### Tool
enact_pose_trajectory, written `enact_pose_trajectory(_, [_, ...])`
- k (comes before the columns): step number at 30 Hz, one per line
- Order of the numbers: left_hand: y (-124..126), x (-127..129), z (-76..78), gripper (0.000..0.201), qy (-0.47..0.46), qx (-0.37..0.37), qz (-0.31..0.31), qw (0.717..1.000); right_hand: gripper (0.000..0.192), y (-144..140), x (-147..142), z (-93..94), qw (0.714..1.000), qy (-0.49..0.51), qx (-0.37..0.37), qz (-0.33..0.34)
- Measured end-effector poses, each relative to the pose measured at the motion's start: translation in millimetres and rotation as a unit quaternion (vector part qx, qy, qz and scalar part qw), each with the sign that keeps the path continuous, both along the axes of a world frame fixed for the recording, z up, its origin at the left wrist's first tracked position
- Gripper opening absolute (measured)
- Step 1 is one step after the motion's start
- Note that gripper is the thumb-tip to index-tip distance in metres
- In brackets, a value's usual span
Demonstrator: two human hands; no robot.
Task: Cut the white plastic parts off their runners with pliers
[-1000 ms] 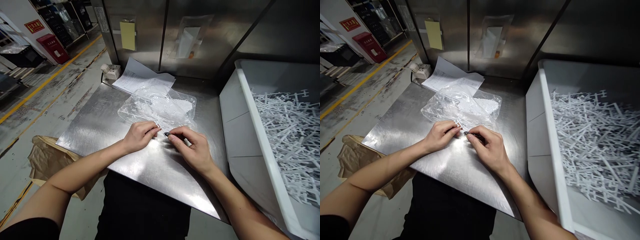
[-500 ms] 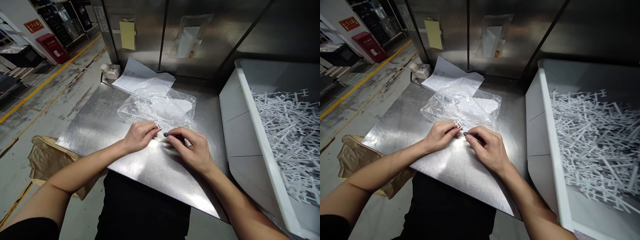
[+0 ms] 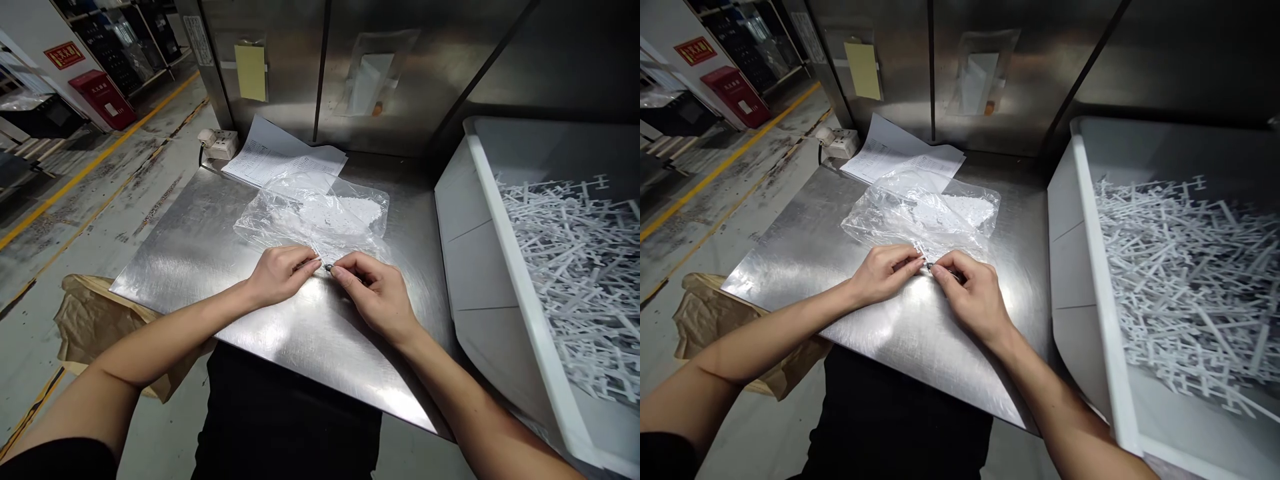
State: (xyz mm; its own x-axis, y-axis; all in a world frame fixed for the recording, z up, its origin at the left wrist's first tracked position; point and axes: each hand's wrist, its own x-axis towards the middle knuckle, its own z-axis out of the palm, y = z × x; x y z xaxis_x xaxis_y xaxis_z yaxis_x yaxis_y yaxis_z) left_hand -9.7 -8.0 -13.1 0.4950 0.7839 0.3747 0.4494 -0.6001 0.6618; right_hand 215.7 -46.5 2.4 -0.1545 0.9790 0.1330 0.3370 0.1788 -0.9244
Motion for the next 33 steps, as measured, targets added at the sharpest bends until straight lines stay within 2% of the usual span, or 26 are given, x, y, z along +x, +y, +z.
enact_pose_trajectory(8, [-1, 2, 1.5, 0.029, 0.028, -0.026, 0.004, 0.999, 0.027, 2, -3, -1.8, 0.997, 0.044, -0.057, -0.024])
enact_pose_trajectory(15, [-1, -2, 1.6, 0.025, 0.029, -0.016, 0.008, 0.999, 0.024, 7, 2, -3.3, 0.996, 0.072, -0.027, -0.055])
enact_pose_trajectory(20, [-1, -6, 11.1, 0.025, -0.058, -0.141, -0.056, 0.987, 0.022, 6, 3, -5.3, 0.996, 0.039, 0.000, -0.080])
enact_pose_trajectory(22, [-2, -6, 12.7, 0.024, -0.090, -0.156, -0.086, 0.980, 0.022, 5, 3, -5.2, 0.996, 0.029, 0.013, -0.078])
enact_pose_trajectory(26, [-4, -4, 11.3, 0.023, -0.115, -0.157, -0.122, 0.973, 0.019, 4, 4, -3.1, 0.996, 0.019, 0.055, -0.067])
enact_pose_trajectory(33, [-2, -4, 12.0, 0.024, -0.103, -0.114, -0.122, 0.981, 0.015, 5, 5, 2.7, 0.995, 0.007, 0.075, -0.070])
